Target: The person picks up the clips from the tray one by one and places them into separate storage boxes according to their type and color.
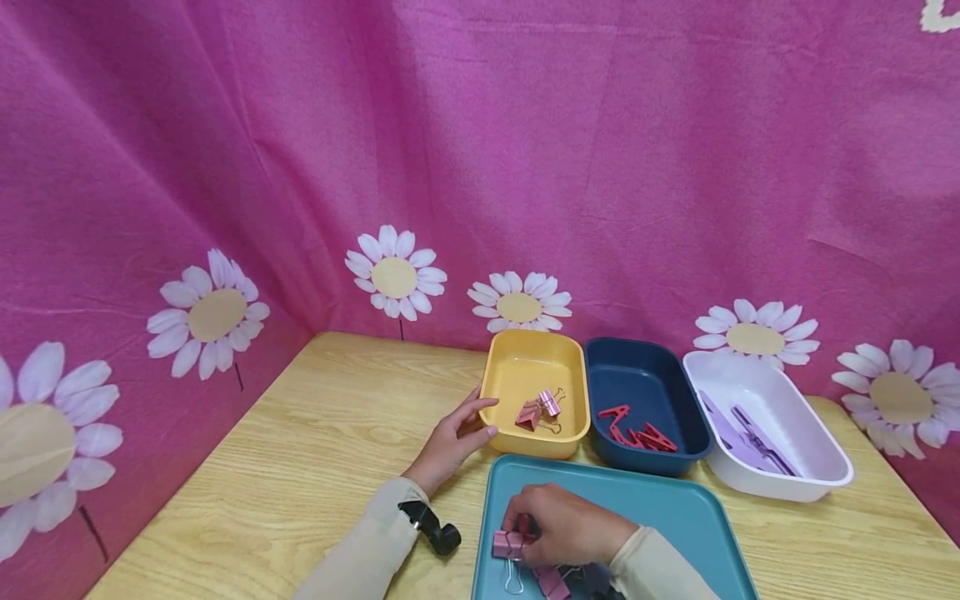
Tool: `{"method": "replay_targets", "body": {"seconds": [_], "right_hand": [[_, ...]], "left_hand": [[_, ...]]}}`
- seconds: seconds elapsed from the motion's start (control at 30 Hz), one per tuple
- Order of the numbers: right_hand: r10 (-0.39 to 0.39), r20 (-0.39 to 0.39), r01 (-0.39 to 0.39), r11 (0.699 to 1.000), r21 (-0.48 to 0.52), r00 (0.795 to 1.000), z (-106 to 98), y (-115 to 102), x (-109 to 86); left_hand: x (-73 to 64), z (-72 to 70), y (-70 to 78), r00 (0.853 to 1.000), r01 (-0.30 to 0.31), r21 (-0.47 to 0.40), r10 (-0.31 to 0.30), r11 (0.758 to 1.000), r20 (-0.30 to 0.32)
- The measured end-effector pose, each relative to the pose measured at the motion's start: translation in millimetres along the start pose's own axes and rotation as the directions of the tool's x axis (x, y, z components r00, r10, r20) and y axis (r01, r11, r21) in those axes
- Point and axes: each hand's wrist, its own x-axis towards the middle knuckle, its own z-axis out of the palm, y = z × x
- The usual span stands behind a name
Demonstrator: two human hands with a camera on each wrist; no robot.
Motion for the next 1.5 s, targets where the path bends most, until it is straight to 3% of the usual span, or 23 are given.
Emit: {"method": "replay_targets", "body": {"seconds": [0.33, 0.67, 0.8, 0.97, 1.5], "right_hand": [[-0.050, -0.021, 0.051, 0.999, 0.011, 0.998, -1, 4, -1.2], [0.034, -0.035, -0.031, 0.995, 0.096, 0.999, -15, 8, -1.0], [0.047, -0.089, -0.037, 0.993, 0.112, 0.995, -24, 9, 0.3], [0.093, -0.161, -0.072, 0.989, 0.127, 0.983, -34, 10, 4.8], [0.103, -0.359, -0.095, 0.995, 0.042, 0.928, -62, 22, 30.4]], "left_hand": [[0.0, -1.3, -0.8, 0.999, -0.022, -0.011, 0.022, 1.000, 0.025], [-0.4, -1.7, -1.8, 0.999, -0.027, 0.015, 0.027, 1.000, 0.025], [5.8, -1.7, -15.8, 1.000, -0.005, 0.026, 0.004, 1.000, 0.007], [10.7, -2.0, -29.0, 1.000, -0.010, 0.042, 0.010, 0.999, -0.012], [12.0, -3.6, -32.5, 1.000, -0.028, 0.036, 0.028, 0.999, 0.000]]}}
